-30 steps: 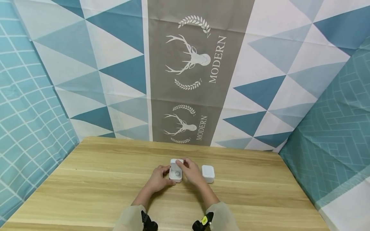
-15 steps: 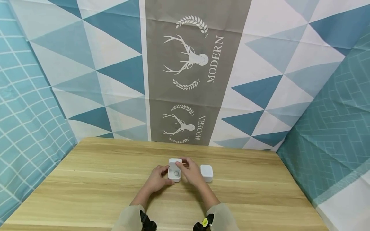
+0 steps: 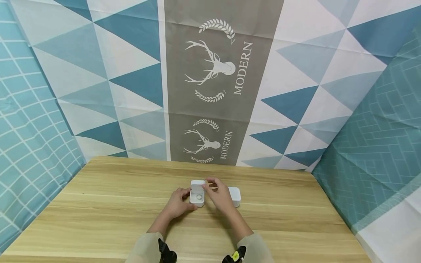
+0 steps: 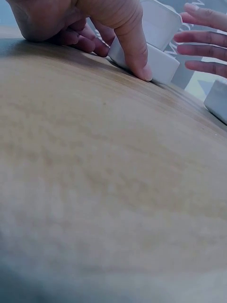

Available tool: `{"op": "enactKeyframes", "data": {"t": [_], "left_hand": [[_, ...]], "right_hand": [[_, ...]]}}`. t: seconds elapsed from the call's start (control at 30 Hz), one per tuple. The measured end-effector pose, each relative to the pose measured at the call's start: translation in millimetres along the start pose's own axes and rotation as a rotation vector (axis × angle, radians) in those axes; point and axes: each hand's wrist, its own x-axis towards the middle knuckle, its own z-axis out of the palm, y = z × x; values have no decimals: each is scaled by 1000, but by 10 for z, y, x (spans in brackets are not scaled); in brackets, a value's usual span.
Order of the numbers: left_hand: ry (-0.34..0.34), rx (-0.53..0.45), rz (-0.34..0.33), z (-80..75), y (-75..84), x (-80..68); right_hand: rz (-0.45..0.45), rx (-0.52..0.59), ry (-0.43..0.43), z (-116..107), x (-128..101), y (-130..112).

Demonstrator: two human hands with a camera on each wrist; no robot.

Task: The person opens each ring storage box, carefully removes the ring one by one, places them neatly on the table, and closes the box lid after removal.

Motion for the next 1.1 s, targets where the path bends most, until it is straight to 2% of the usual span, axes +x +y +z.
{"op": "enactKeyframes", "data": {"t": [0.37,0.6,0.87,1.1], "left_hand": [[5,-9,-6,-16,-7,12],[-12,-12,-17,-14,-2,20],[3,-3,-8,-35,14,15],[0,7,-15,-12,-3,17]], "right_hand": [[-4,-87,12,-60,-56,-89],[-74,-162,29,-83,-87,-126],[-72,-233,-53,-81,-120,-117],[-125,-235,-92,-57,-151,-106]]}}
